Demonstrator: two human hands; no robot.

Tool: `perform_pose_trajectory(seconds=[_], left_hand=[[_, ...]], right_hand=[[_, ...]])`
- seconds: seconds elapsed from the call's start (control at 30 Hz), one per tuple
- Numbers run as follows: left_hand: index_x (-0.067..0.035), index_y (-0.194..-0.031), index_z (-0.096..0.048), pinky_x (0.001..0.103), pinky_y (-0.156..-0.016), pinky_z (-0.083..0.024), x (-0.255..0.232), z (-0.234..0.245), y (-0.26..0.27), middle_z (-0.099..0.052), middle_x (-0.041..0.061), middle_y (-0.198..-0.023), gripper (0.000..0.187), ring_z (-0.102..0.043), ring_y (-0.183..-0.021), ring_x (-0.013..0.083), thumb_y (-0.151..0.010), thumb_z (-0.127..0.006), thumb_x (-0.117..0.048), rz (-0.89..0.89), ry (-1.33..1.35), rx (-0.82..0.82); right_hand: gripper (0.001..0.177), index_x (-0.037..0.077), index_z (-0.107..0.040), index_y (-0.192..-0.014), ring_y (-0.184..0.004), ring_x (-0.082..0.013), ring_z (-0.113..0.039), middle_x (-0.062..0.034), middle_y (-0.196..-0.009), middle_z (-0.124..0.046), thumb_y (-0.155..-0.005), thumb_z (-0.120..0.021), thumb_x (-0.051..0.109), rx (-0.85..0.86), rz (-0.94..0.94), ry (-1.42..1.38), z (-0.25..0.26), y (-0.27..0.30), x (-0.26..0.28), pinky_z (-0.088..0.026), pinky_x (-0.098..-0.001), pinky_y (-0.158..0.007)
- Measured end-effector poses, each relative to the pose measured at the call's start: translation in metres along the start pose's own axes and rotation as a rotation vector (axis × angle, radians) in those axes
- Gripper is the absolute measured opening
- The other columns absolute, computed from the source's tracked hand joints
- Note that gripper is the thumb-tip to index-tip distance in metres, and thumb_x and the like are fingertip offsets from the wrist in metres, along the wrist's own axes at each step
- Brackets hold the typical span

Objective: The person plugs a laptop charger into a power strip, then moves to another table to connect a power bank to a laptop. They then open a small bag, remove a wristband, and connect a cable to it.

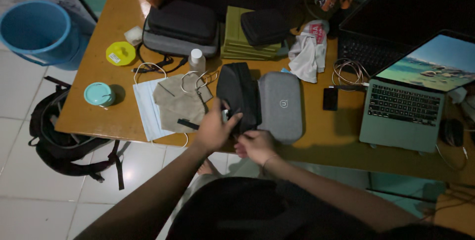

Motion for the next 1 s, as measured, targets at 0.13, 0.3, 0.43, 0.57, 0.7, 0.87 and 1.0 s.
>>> perform_pose_trajectory(seconds=[0.13, 0.3, 0.43, 0.57, 0.7, 0.87, 1.0], left_hand=[[-0.004, -0.111, -0.049, 0.047, -0.074, -0.054, -0.012, 0.005, 0.003, -0.068, 0.027, -0.086, 0.045, -0.070, -0.083, 0.0433, -0.090, -0.076, -0.034, -0.126, 0.018, -0.066], [-0.003, -0.112, -0.048, 0.048, -0.075, -0.054, -0.013, 0.003, 0.004, -0.067, 0.027, -0.088, 0.046, -0.070, -0.083, 0.0431, -0.090, -0.075, -0.033, -0.114, 0.002, -0.049], [-0.002, -0.113, -0.047, 0.048, -0.078, -0.054, -0.013, 0.005, 0.004, -0.068, 0.027, -0.092, 0.046, -0.070, -0.087, 0.0445, -0.091, -0.074, -0.032, -0.120, 0.026, -0.034], [-0.003, -0.117, -0.043, 0.050, -0.080, -0.053, -0.007, -0.001, 0.003, -0.068, 0.028, -0.093, 0.049, -0.069, -0.090, 0.0462, -0.093, -0.073, -0.034, 0.009, -0.020, 0.040], [-0.004, -0.110, -0.049, 0.051, -0.078, -0.053, -0.024, 0.001, 0.004, -0.068, 0.027, -0.097, 0.037, -0.067, -0.094, 0.0476, -0.094, -0.072, -0.028, -0.157, 0.042, -0.076], [-0.004, -0.111, -0.049, 0.053, -0.077, -0.051, -0.022, 0.001, 0.006, -0.067, 0.027, -0.097, 0.032, -0.065, -0.095, 0.0493, -0.095, -0.069, -0.022, -0.140, 0.004, -0.059], [-0.003, -0.124, -0.044, 0.056, -0.079, -0.050, -0.020, 0.006, 0.013, -0.065, 0.029, -0.102, 0.039, -0.063, -0.096, 0.0507, -0.092, -0.065, -0.013, -0.156, -0.033, -0.004]], right_hand=[[0.029, -0.007, -0.070, -0.091, -0.071, -0.0222, -0.064, -0.0173, -0.080, -0.068, -0.103, -0.060, 0.019, 0.008, -0.007, 0.058, 0.002, 0.013, 0.003, -0.054, -0.0346, -0.068], [0.018, 0.002, -0.063, -0.108, -0.085, -0.0156, -0.071, -0.0113, -0.098, -0.070, -0.095, -0.063, 0.013, -0.032, -0.225, -0.317, 0.002, 0.025, 0.005, -0.062, -0.0262, -0.077], [0.023, 0.006, -0.057, -0.114, -0.075, -0.0165, -0.061, -0.0117, -0.089, -0.062, -0.095, -0.066, 0.013, 0.121, -0.214, -0.458, -0.003, 0.027, 0.017, -0.056, -0.0284, -0.067], [0.015, 0.005, -0.063, -0.108, -0.071, -0.0136, -0.057, -0.0062, -0.086, -0.061, -0.095, -0.065, 0.012, 0.037, -0.134, -0.264, 0.035, 0.024, 0.032, -0.050, -0.0258, -0.061], [0.005, 0.006, -0.064, -0.098, -0.067, -0.0131, -0.062, -0.0048, -0.083, -0.067, -0.093, -0.066, 0.008, 0.078, 0.057, -0.347, 0.049, -0.020, 0.082, -0.051, -0.0266, -0.057], [0.009, 0.006, -0.060, -0.091, -0.062, -0.0152, -0.063, -0.0058, -0.078, -0.065, -0.092, -0.069, 0.003, 0.110, 0.088, -0.234, 0.049, -0.079, 0.116, -0.055, -0.0280, -0.056], [0.006, 0.006, -0.061, -0.089, -0.062, -0.0177, -0.065, -0.0095, -0.077, -0.067, -0.093, -0.065, 0.006, 0.022, 0.183, -0.202, 0.060, -0.116, 0.146, -0.057, -0.0294, -0.054]])
Point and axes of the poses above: each hand's wrist, its own y-axis away from the middle knuckle, its own z-axis out of the back of the hand, x = y × z, the point moved 8 cm from there along -y, towards the middle knuckle
